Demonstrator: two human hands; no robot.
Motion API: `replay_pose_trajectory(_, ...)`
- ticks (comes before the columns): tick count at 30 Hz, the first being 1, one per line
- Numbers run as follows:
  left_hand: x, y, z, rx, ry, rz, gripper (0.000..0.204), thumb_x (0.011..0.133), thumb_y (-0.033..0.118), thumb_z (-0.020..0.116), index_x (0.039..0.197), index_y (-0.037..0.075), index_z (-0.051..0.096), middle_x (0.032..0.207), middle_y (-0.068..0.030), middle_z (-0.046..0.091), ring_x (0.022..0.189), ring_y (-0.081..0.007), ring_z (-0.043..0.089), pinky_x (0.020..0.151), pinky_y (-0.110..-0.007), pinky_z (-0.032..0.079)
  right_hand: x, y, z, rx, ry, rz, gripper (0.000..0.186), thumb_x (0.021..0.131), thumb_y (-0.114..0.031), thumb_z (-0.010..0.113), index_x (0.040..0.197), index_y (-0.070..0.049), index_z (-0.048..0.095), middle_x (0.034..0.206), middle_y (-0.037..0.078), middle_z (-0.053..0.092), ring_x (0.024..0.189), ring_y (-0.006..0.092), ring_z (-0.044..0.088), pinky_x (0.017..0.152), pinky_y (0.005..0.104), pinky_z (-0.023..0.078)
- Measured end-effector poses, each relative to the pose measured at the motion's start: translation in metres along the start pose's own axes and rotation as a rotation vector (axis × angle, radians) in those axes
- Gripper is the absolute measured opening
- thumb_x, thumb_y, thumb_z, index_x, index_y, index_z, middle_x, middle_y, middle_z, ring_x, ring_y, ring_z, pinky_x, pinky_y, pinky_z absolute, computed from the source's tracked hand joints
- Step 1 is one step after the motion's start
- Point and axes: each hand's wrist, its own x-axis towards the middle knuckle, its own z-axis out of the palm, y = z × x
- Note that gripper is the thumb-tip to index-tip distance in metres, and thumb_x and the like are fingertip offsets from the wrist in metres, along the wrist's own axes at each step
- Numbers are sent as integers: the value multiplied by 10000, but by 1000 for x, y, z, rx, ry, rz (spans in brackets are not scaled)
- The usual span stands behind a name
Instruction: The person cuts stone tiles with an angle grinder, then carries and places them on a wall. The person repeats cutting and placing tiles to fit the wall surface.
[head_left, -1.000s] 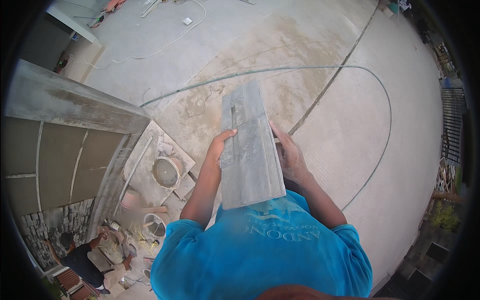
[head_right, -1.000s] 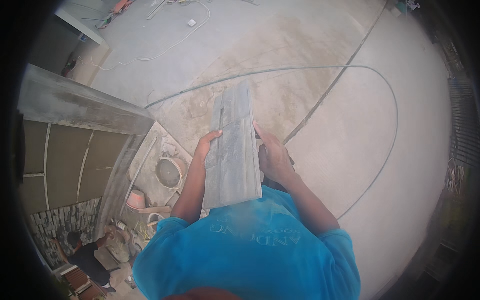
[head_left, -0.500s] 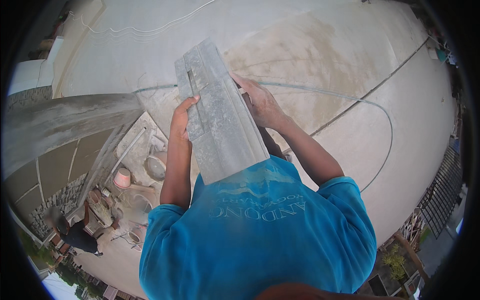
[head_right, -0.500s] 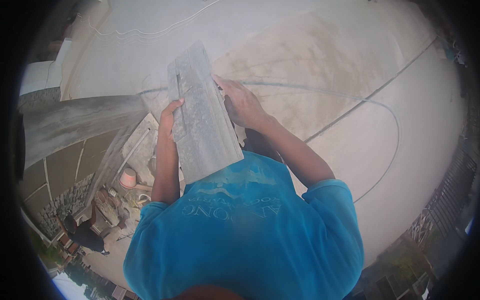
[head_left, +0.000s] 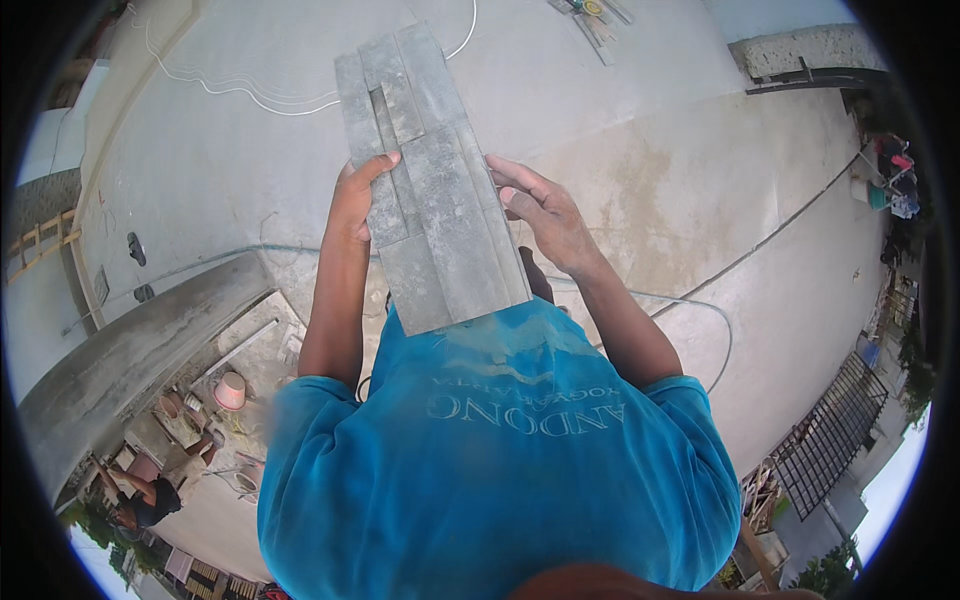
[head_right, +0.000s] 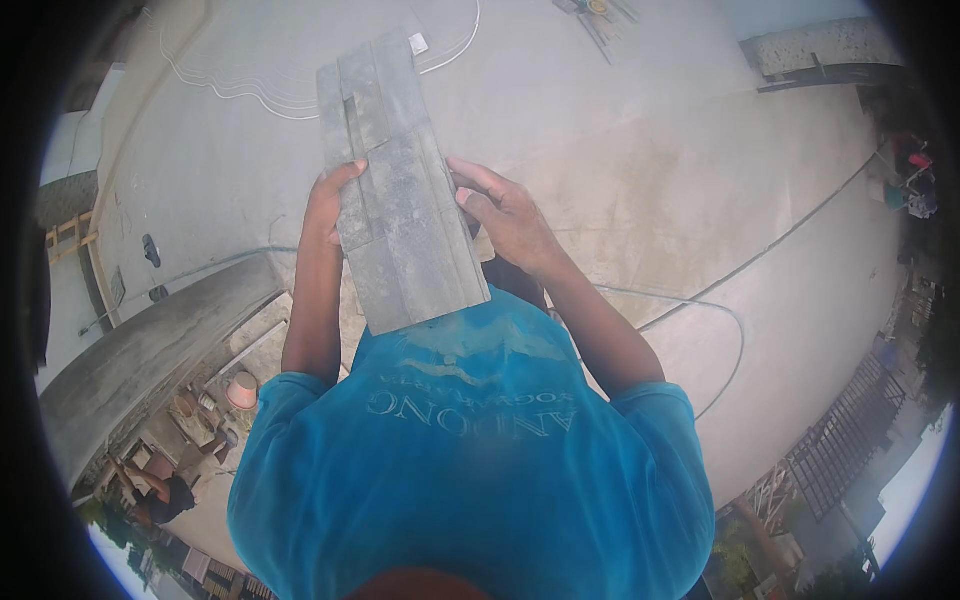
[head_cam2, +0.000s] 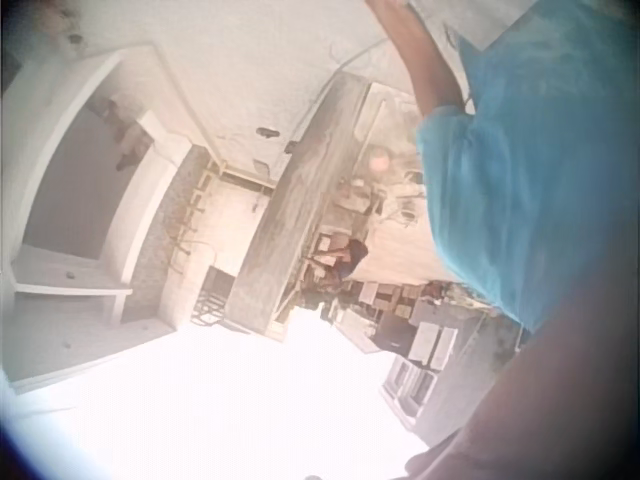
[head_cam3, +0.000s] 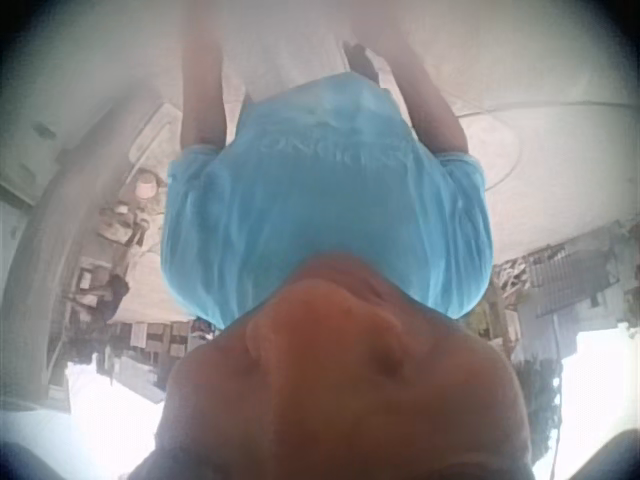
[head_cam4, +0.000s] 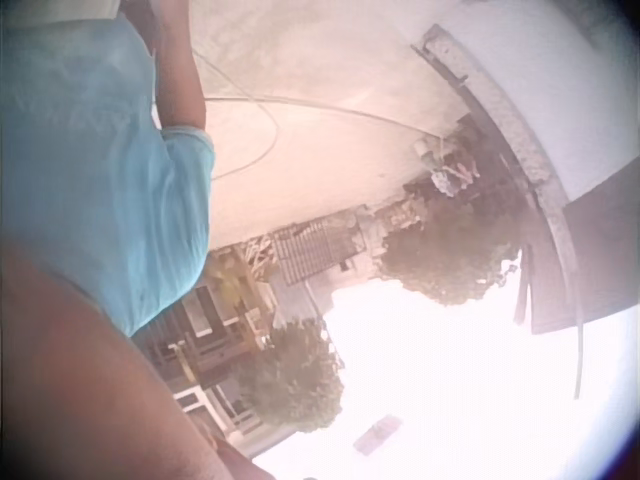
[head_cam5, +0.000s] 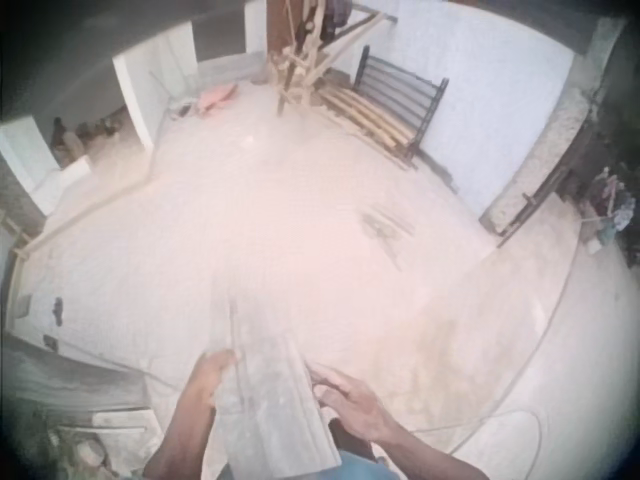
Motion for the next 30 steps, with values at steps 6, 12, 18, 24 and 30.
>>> replay_pose_trajectory(6,133,78,66,98,-52,27,606,863,98,705,1389,-92,471,1222,-223,627,1074,-312,667,916,-405,561,106,-53,-56,-29,152,13,507,1033,-238,530,1475,8,488,1363,174,621,1220,226,604,1063,371,461)
replay_pose_trajectory(12,277,154,132,262,-69,52,664,844,54,722,1421,-90,427,1252,-235,614,1105,-327,661,922,-410,569,243,-74,-145,-143,180,-102,517,1001,-187,542,1468,25,476,1392,202,602,1197,243,626,1075,386,452)
replay_pose_trajectory(18,417,214,242,390,-51,123,654,841,63,742,1398,-97,438,1231,-235,622,1087,-330,670,915,-408,573,363,-116,-259,-234,261,-212,483,965,-146,561,1412,28,509,1332,243,609,1133,324,661,1016,422,495)
replay_pose_trajectory(24,638,178,370,514,-82,129,665,827,97,773,1375,-99,453,1217,-229,629,1058,-324,679,914,-407,567,491,-61,-450,-130,373,-197,513,957,-123,616,1443,-6,502,1228,190,651,1066,207,673,928,349,534)
replay_pose_trajectory(30,819,37,395,574,-350,-36,673,842,118,750,1399,-97,439,1231,-241,619,1053,-322,683,881,-398,585,582,94,-527,290,526,55,535,937,-156,666,1430,-10,518,1202,135,645,1010,160,668,799,302,558)
